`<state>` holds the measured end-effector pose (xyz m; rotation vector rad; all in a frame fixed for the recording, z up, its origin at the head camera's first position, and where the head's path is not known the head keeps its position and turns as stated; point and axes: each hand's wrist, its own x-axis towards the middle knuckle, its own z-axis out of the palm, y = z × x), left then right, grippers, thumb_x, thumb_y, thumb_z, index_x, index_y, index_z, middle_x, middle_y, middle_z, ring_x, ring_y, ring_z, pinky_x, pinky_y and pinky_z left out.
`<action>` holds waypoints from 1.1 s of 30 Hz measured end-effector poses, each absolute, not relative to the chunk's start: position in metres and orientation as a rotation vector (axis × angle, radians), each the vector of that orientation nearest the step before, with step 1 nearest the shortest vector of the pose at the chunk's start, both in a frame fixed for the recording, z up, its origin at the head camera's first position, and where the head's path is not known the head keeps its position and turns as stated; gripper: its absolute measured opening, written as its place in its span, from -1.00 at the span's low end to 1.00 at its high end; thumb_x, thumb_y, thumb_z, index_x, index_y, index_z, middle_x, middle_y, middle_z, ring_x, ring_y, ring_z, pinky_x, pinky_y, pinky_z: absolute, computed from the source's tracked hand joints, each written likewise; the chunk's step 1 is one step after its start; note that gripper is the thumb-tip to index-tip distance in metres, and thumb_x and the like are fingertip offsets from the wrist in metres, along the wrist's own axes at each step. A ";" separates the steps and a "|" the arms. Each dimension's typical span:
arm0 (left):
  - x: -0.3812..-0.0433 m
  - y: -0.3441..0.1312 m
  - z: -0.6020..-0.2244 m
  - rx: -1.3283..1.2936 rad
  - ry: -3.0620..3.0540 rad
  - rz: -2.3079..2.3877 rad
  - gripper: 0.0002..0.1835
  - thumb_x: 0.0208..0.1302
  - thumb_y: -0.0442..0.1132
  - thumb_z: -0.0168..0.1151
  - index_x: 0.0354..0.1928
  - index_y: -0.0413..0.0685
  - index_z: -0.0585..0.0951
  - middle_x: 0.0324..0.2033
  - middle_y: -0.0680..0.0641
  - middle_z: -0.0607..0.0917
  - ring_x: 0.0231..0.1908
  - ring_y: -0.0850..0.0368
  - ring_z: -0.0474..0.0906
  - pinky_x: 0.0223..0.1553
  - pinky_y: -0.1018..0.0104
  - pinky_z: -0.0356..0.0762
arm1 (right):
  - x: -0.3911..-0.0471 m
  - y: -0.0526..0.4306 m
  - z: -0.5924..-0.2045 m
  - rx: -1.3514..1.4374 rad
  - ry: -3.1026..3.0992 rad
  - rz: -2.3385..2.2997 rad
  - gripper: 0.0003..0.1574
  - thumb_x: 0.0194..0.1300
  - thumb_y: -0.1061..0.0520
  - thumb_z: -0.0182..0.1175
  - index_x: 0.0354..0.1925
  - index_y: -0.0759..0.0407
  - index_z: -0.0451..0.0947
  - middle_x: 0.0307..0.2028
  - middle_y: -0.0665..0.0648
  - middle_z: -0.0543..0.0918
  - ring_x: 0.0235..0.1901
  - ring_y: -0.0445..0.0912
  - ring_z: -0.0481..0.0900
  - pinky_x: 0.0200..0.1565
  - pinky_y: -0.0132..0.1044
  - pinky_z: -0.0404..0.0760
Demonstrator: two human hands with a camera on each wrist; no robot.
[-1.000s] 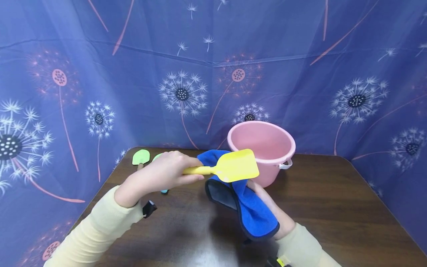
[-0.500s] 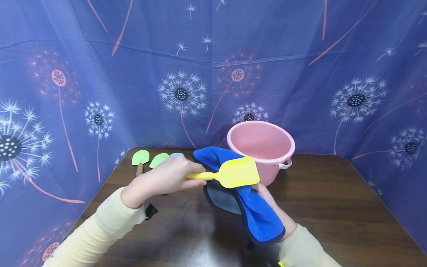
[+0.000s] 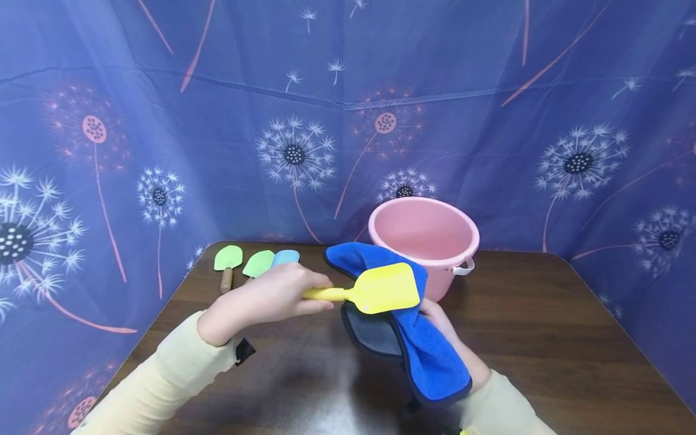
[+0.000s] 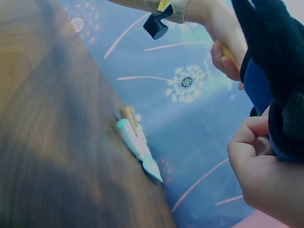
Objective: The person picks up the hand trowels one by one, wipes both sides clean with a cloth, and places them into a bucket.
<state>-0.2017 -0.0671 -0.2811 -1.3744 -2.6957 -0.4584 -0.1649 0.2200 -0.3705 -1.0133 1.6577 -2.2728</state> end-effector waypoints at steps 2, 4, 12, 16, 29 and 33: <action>-0.201 -0.069 -0.282 -1.375 -2.703 -0.479 -0.85 0.19 -0.03 0.30 -0.42 0.10 0.61 -0.71 0.20 0.34 -0.70 0.32 0.20 -0.65 0.47 0.18 | -0.165 0.222 -0.370 -0.973 1.551 -2.288 -0.50 0.51 0.26 -0.38 0.00 0.01 0.51 -0.25 -0.10 0.60 -0.29 -0.32 0.56 -0.15 -0.49 0.55; -0.201 -0.070 -0.283 -1.376 -2.713 -0.486 -0.85 0.19 -0.04 0.30 -0.40 0.09 0.62 -0.71 0.19 0.35 -0.70 0.33 0.20 -0.65 0.48 0.19 | -0.165 0.224 -0.371 -0.904 1.407 -2.310 -0.48 0.52 0.22 -0.43 0.00 0.04 0.51 -0.24 -0.07 0.61 -0.30 -0.31 0.58 -0.14 -0.48 0.55; -0.202 -0.076 -0.288 -1.381 -2.711 -0.488 -0.87 0.17 -0.04 0.32 -0.40 0.11 0.62 -0.71 0.21 0.33 -0.69 0.35 0.17 -0.65 0.49 0.16 | -0.163 0.233 -0.372 -0.949 1.582 -2.289 -0.50 0.52 0.25 -0.40 -0.06 0.00 0.50 -0.28 -0.13 0.57 -0.32 -0.33 0.54 -0.23 -0.53 0.52; -0.203 -0.079 -0.290 -1.395 -2.686 -0.480 -0.86 0.17 -0.06 0.32 -0.44 0.12 0.59 -0.71 0.22 0.31 -0.70 0.36 0.14 -0.65 0.50 0.14 | -0.161 0.238 -0.371 -0.883 1.579 -2.283 -0.49 0.53 0.21 -0.43 -0.09 -0.02 0.50 -0.31 -0.14 0.56 -0.35 -0.34 0.53 -0.28 -0.55 0.50; -0.204 -0.093 -0.292 -1.408 -2.705 -0.425 -0.85 0.18 -0.05 0.30 -0.48 0.18 0.55 -0.70 0.27 0.32 -0.68 0.40 0.16 -0.61 0.51 0.18 | -0.160 0.248 -0.369 -0.943 1.795 -2.335 -0.45 0.50 0.31 -0.42 -0.18 -0.04 0.52 -0.39 -0.19 0.52 -0.42 -0.34 0.47 -0.40 -0.57 0.39; -0.204 -0.098 -0.293 -1.405 -2.710 -0.431 -0.85 0.17 -0.06 0.31 -0.48 0.18 0.55 -0.69 0.28 0.32 -0.68 0.41 0.15 -0.61 0.52 0.19 | -0.160 0.253 -0.369 -0.970 1.856 -2.318 -0.41 0.48 0.36 -0.47 -0.20 -0.03 0.50 -0.40 -0.19 0.51 -0.44 -0.32 0.46 -0.42 -0.56 0.39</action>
